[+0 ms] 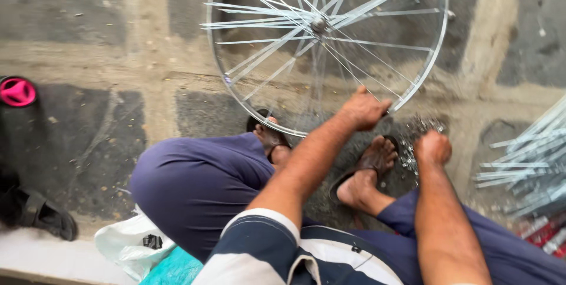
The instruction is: The person sits on the floor and installs spokes into a bicycle wheel rim, threading them through the hub and securing them with nipples. The person repeatedly picks up spokes and nipples, inserts them, and tightens them by hand.
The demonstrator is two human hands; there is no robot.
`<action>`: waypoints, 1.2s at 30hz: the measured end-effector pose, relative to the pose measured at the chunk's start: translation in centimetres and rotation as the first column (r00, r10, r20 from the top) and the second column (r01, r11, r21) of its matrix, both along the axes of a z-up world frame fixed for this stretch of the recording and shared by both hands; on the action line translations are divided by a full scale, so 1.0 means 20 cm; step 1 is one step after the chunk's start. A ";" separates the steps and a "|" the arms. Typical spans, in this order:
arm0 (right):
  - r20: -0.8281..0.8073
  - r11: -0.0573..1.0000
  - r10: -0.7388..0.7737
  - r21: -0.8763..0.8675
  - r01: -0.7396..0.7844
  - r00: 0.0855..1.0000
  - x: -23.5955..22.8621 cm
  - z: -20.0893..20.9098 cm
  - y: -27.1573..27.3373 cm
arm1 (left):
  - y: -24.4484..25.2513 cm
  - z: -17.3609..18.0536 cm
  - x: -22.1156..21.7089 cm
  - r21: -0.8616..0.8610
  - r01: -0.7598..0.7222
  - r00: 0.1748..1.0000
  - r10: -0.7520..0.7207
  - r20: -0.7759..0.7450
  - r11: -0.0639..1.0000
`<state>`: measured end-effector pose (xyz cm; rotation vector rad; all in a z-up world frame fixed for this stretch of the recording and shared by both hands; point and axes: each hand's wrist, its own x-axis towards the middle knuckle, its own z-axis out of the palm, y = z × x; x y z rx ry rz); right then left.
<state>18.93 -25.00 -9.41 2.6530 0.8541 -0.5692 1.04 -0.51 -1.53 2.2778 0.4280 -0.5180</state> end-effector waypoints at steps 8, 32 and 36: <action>-0.004 0.997 0.074 -0.017 -0.074 0.997 -0.07 0.12 0.02 | -0.01 0.11 0.01 0.150 -0.160 0.962 0.121 0.244 0.976; -0.980 0.014 0.093 0.180 0.984 0.178 -0.35 0.53 0.44 | 0.51 -0.02 -0.51 0.300 -0.882 0.435 0.871 0.227 0.363; -0.974 0.126 0.132 0.198 0.972 0.181 -0.47 0.58 0.52 | 0.40 0.03 -0.52 0.496 -0.837 0.512 0.648 0.564 0.229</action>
